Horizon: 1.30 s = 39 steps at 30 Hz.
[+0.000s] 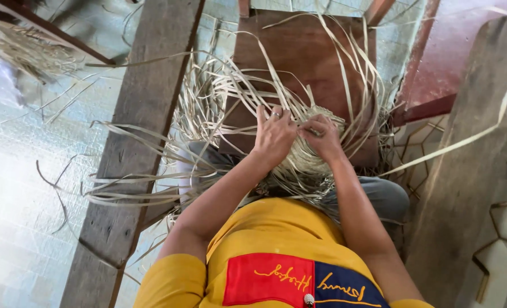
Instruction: The person is weaving thin bamboo strips together to form a structured mat or basket-like object.
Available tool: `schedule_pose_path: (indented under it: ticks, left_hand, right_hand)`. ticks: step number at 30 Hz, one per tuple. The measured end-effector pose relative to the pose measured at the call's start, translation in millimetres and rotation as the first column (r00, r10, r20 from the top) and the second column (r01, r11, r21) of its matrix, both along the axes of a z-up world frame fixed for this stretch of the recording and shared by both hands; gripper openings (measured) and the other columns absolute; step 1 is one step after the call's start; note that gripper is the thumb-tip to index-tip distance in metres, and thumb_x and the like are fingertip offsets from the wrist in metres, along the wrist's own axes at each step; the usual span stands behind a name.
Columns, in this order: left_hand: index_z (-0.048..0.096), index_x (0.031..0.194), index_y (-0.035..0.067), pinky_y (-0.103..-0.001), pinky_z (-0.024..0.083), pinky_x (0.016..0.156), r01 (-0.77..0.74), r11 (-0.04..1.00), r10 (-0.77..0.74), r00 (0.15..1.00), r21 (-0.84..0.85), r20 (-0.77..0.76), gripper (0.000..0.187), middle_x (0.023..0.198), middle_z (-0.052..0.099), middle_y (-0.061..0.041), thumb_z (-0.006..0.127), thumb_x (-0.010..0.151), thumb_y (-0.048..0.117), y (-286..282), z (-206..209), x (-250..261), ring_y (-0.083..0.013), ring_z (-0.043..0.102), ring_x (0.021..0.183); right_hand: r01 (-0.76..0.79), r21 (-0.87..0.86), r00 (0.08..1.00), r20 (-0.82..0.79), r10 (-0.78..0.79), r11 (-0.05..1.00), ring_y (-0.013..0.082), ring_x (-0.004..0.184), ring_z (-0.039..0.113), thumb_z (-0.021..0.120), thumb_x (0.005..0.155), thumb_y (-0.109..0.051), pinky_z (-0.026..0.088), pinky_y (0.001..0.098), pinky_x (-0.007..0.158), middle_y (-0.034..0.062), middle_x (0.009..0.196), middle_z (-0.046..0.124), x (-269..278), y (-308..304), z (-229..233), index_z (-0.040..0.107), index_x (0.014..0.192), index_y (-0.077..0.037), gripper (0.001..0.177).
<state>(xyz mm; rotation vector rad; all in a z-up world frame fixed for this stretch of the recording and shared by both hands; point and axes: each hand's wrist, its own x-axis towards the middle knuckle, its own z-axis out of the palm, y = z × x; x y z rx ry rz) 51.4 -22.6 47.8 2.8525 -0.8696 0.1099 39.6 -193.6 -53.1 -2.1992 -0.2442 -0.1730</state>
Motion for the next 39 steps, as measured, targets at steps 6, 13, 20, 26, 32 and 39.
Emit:
schedule_pose_path:
  ticks: [6,13,20,26,32,39]
  left_hand:
    - [0.064,0.067,0.011,-0.058,0.027,0.084,-0.130,0.990,0.144,0.925,-0.062,0.352,0.011,0.083,0.054,-0.007,0.056,0.066,0.003,72,20,28,-0.0258,0.047,0.089]
    - [0.063,0.072,0.010,-0.059,0.019,0.085,-0.368,0.929,0.315,0.720,-0.044,0.618,0.009,0.090,0.052,-0.008,0.061,0.069,0.003,176,23,84,-0.0309,0.039,0.098]
    - [0.068,0.102,0.007,-0.054,0.029,0.081,-0.327,0.931,0.363,0.787,-0.162,0.499,0.028,0.102,0.058,-0.011,0.072,0.075,0.001,110,7,70,-0.0320,0.048,0.094]
    - [0.058,0.075,0.012,-0.044,0.034,0.076,0.181,0.946,-0.140,0.976,-0.270,0.165,0.019,0.077,0.050,-0.002,0.071,0.063,0.020,20,-52,2,-0.0219,0.048,0.076]
    - [0.056,0.074,0.008,-0.038,0.040,0.057,0.090,0.976,-0.074,0.994,-0.199,0.086,0.014,0.072,0.052,-0.008,0.066,0.066,0.004,6,-64,-17,-0.0261,0.056,0.064]
    - [0.043,0.100,-0.001,-0.040,0.053,0.054,-0.262,0.958,0.158,0.817,-0.113,-0.554,0.018,0.100,0.046,-0.018,0.043,0.092,0.016,30,-36,-23,-0.0316,0.062,0.067]
  right_hand:
    - [-0.038,0.040,0.996,0.082,0.034,0.998,0.0284,0.079,0.058,0.075,0.074,-0.024,0.041,0.0364,0.071,0.0034,0.081,0.057,1,-1,-5,0.068,0.080,-0.019,0.010]
    - [-0.071,0.077,0.991,0.118,0.061,0.995,0.0285,0.077,0.056,0.074,0.077,-0.020,0.041,0.0373,0.070,0.0037,0.079,0.055,-1,0,1,0.068,0.081,-0.016,0.008]
    - [-0.097,-0.112,0.969,-0.239,0.067,0.989,0.0186,0.100,0.047,0.068,0.080,-0.023,0.025,0.0401,0.089,-0.0041,0.099,0.051,2,-4,8,0.067,0.081,-0.022,0.001]
    - [-0.080,0.045,0.995,-0.056,0.083,0.996,0.0283,0.087,0.053,0.072,0.077,-0.020,0.035,0.0396,0.078,0.0044,0.089,0.056,-2,-2,20,0.067,0.086,-0.018,0.011]
    - [0.109,0.075,0.985,-0.142,-0.098,0.991,0.0247,0.097,0.056,0.070,0.073,-0.008,0.043,0.0354,0.086,0.0017,0.101,0.054,4,-12,12,0.064,0.096,-0.020,0.026]
    - [0.278,-0.021,0.950,-0.144,-0.278,0.960,0.0185,0.087,0.059,0.078,0.064,-0.011,0.049,0.0274,0.075,-0.0034,0.094,0.054,11,-13,-18,0.062,0.080,-0.019,0.024]
